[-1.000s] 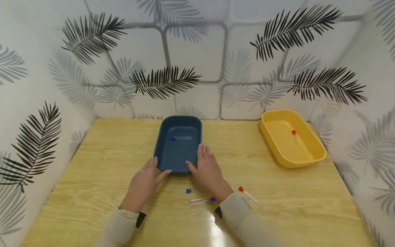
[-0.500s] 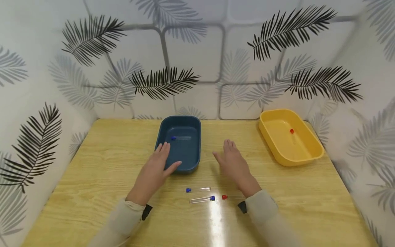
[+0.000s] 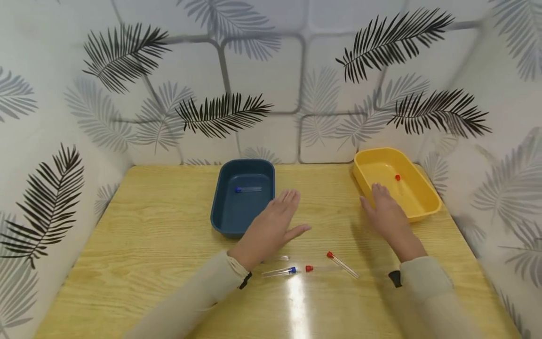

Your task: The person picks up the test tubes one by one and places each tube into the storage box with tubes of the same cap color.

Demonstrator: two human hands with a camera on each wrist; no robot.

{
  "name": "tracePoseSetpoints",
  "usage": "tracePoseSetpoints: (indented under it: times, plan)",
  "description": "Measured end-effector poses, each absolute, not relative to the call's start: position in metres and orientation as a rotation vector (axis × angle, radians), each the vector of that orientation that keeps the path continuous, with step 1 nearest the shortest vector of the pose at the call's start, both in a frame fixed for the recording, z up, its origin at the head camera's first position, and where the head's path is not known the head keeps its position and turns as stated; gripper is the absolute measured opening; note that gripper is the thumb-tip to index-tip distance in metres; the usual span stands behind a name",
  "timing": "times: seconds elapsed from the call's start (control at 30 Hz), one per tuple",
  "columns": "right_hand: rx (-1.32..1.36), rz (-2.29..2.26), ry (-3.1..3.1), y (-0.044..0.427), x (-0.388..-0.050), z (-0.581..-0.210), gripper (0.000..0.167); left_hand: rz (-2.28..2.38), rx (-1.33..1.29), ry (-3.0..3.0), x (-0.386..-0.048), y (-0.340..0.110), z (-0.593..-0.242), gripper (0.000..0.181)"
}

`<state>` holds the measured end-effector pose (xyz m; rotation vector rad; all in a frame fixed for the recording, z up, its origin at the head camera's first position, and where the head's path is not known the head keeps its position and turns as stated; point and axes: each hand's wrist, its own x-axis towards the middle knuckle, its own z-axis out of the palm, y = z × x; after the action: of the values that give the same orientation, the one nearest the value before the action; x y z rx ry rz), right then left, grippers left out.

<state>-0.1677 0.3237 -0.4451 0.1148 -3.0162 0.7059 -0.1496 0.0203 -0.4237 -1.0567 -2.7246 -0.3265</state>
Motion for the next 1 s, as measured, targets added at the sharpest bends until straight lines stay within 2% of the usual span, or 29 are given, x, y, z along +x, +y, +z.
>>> tracePoseSetpoints:
  times: [0.33,0.57,0.67,0.87,1.0]
  plan:
    - [0.059,0.559,-3.143,0.398,-0.175,-0.429,0.078,-0.103,-1.267,-2.726,-0.153,0.096,-0.396,0.084]
    - [0.015,0.481,-3.26,0.442,-0.183,-0.426,0.087,0.022,-1.273,-2.656,-0.165,0.138,-0.404,0.094]
    - [0.009,0.473,-3.266,0.454,-0.186,-0.427,0.084,0.132,-1.241,-2.614,-0.173,0.154,-0.41,0.097]
    - [0.058,0.447,-3.297,0.469,-0.186,-0.435,0.066,0.266,-1.17,-2.6,-0.182,0.19,-0.426,0.102]
    - [0.064,0.472,-3.304,0.476,-0.185,-0.444,0.067,0.287,-1.154,-2.619,-0.181,0.212,-0.443,0.103]
